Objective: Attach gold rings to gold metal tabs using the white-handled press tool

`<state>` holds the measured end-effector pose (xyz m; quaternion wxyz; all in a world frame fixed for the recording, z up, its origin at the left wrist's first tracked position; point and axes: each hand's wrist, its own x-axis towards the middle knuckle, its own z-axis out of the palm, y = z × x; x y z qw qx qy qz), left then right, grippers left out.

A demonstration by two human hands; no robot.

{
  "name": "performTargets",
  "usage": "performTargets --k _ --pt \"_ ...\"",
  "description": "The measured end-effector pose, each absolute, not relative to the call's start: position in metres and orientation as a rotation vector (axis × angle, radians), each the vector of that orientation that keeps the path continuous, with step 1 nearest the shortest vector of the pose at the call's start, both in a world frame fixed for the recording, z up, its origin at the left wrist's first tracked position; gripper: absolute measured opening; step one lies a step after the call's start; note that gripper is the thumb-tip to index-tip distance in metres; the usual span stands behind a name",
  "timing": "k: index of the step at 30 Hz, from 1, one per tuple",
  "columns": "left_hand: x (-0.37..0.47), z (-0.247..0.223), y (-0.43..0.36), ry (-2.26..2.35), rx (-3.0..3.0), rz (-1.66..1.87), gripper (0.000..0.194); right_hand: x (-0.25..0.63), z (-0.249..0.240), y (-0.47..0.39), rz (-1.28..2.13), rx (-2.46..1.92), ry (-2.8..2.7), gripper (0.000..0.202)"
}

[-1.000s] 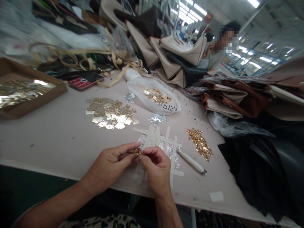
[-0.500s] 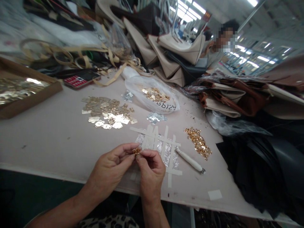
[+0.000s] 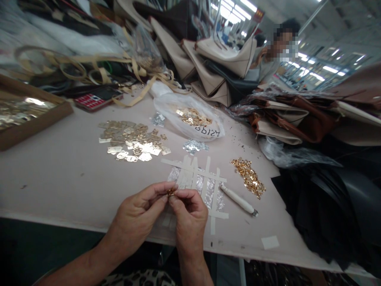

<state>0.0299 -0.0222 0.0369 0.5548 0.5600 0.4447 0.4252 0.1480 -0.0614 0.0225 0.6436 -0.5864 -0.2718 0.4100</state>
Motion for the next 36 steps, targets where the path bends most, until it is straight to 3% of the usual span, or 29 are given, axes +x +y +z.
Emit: performTargets --k 7,13,24,36 --pt "0.025 0.037 -0.019 1.010 1.408 0.906 0.028 0.155 0.034 -0.062 0.901 -1.434 -0.794 0.009" --pt "0.024 0.036 -0.015 0.982 1.410 0.894 0.027 0.165 0.037 -0.066 0.666 -1.591 -1.159 0.009" --pt "0.028 0.029 -0.009 0.919 1.085 0.806 0.029 0.172 0.035 -0.058 0.973 -1.522 -0.971 0.006" --pt "0.024 0.035 -0.002 0.906 1.510 0.928 0.023 0.165 0.036 -0.058 0.820 -1.555 -1.058 0.008"
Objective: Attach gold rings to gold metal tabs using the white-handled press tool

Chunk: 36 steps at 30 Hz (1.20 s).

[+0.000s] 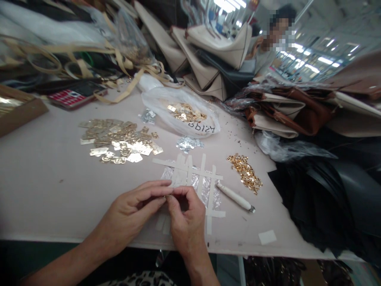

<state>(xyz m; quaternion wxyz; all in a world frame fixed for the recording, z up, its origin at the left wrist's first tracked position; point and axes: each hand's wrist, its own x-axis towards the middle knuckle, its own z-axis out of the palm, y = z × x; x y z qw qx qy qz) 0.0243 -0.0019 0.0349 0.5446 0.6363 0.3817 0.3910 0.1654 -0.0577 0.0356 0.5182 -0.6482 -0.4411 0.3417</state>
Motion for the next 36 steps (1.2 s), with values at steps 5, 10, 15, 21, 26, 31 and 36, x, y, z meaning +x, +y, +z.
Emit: performTargets --k 5,10,15,21,26,31,36 --pt "0.024 0.024 0.008 0.880 1.837 0.988 0.022 0.176 0.040 -0.057 0.680 -1.678 -1.236 0.008" --pt "0.028 0.011 0.007 0.757 2.309 1.143 0.025 0.210 0.047 -0.041 0.546 -1.782 -1.329 0.011" --pt "0.030 0.007 0.003 0.742 2.629 1.113 0.034 0.248 0.045 -0.005 0.456 -1.935 -1.485 0.013" --pt "0.024 0.006 -0.003 0.791 2.704 1.049 0.034 0.256 0.042 0.023 0.356 -2.056 -1.681 0.016" --pt "0.014 0.007 -0.007 0.736 2.772 0.906 0.034 0.258 0.042 0.034 0.340 -2.070 -1.850 0.019" --pt "0.011 0.011 -0.010 0.795 2.727 0.887 0.036 0.258 0.050 0.034 0.440 -1.950 -1.802 0.020" --pt "0.013 0.013 -0.009 0.809 2.702 0.892 0.035 0.243 0.054 0.009 0.967 -1.711 -1.489 0.014"
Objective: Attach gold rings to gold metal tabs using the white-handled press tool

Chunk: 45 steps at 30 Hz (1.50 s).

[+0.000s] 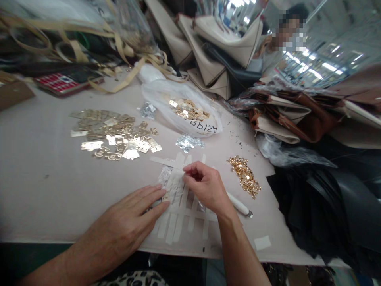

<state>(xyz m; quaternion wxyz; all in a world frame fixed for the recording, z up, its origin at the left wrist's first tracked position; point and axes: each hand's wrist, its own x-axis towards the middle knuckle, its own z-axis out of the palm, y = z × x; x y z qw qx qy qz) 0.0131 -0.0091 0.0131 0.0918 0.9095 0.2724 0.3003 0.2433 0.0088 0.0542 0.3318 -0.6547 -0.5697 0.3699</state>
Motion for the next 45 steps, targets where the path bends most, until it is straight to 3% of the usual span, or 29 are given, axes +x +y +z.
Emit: performTargets --k 5,24,29,35,45 --pt "0.013 0.011 -0.011 0.799 2.687 0.929 0.033 0.224 0.055 -0.012 1.251 -1.641 -1.527 0.015" --pt "0.013 0.008 -0.014 0.834 2.660 0.865 0.030 0.195 0.071 -0.003 0.996 -1.923 -1.942 0.029" --pt "0.012 0.009 -0.014 0.828 2.642 0.939 0.028 0.205 0.068 -0.010 1.019 -1.905 -1.769 0.021" --pt "0.010 0.011 -0.015 0.814 2.667 0.963 0.025 0.251 0.067 -0.037 0.647 -1.978 -1.477 0.014" --pt "0.012 0.008 -0.011 0.780 2.751 0.972 0.024 0.280 0.052 -0.054 0.864 -1.777 -1.073 0.017"
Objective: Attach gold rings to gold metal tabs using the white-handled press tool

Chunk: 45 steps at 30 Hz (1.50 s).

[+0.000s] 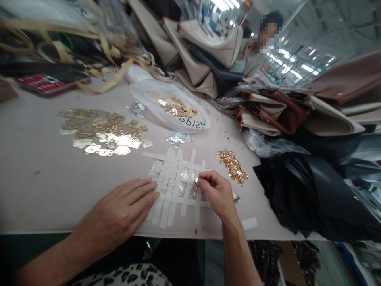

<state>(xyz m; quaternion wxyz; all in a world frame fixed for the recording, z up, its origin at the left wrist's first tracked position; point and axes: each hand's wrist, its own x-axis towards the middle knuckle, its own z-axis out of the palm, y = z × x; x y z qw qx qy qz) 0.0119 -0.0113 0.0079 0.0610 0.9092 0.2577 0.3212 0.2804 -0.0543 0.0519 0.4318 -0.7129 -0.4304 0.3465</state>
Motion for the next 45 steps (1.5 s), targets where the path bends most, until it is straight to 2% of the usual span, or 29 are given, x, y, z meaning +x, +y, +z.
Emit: performTargets --k 8,19,26,31,36,42,45 --pt "0.011 0.008 -0.010 0.734 2.801 0.991 0.025 0.293 0.057 -0.062 0.494 -2.050 -1.331 0.019" --pt "0.011 0.004 -0.009 0.722 2.827 0.976 0.025 0.282 0.064 -0.054 0.458 -2.021 -1.980 0.032" --pt "0.011 0.008 -0.010 0.734 2.795 0.982 0.026 0.293 0.070 -0.044 0.615 -2.059 -1.893 0.026" --pt "0.012 0.009 -0.011 0.759 2.751 0.975 0.026 0.277 0.066 -0.039 1.004 -1.932 -1.363 0.025" --pt "0.012 0.008 -0.011 0.787 2.720 0.975 0.024 0.238 0.056 -0.028 1.264 -1.722 -1.391 0.026" --pt "0.012 0.011 -0.012 0.786 2.714 0.993 0.026 0.215 0.067 -0.021 0.817 -1.879 -1.949 0.020" --pt "0.012 0.012 -0.012 0.794 2.712 0.989 0.026 0.216 0.070 -0.022 0.730 -1.850 -2.095 0.012"
